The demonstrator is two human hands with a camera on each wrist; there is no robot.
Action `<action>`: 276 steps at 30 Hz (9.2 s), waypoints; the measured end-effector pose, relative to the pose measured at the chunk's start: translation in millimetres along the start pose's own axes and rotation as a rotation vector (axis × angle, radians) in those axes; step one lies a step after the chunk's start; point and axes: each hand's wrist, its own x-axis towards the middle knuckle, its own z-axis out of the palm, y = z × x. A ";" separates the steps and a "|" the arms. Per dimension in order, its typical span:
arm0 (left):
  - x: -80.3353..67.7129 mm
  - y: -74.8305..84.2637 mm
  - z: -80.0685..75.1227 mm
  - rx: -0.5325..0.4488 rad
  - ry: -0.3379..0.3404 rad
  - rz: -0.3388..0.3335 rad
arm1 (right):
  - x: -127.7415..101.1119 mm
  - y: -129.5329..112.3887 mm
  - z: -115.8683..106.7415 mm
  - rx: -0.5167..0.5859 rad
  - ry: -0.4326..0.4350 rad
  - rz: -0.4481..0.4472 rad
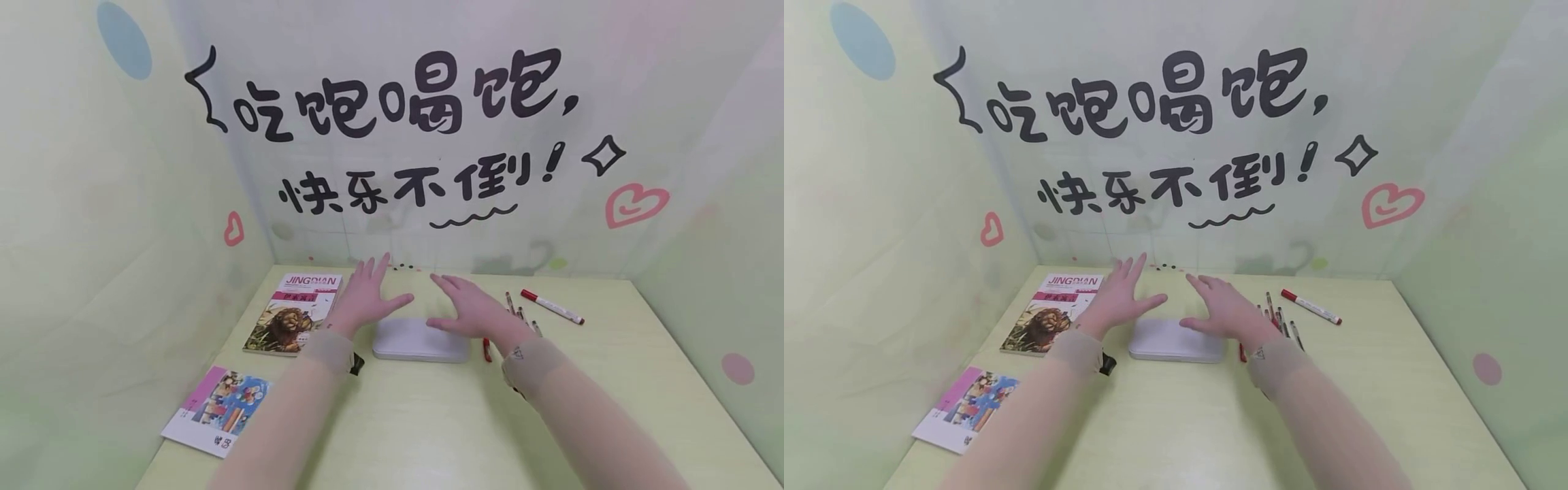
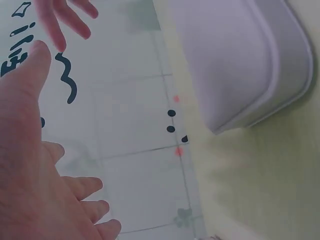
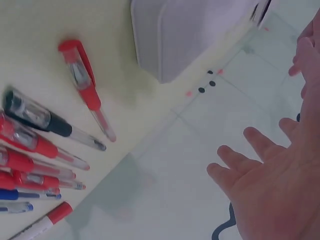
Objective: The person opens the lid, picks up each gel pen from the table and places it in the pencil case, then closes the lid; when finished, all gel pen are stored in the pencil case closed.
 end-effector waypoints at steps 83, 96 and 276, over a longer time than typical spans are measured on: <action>-63.2 -52.1 86.6 -0.492 -0.022 -0.045 | -19.5 36.6 57.4 0.673 0.390 0.180; -64.8 -50.6 88.8 -0.488 -0.036 -0.043 | -1.6 23.9 54.6 0.701 0.425 0.403; -65.0 -48.8 88.9 -0.461 -0.085 -0.076 | -111.9 67.6 70.9 0.249 0.515 0.615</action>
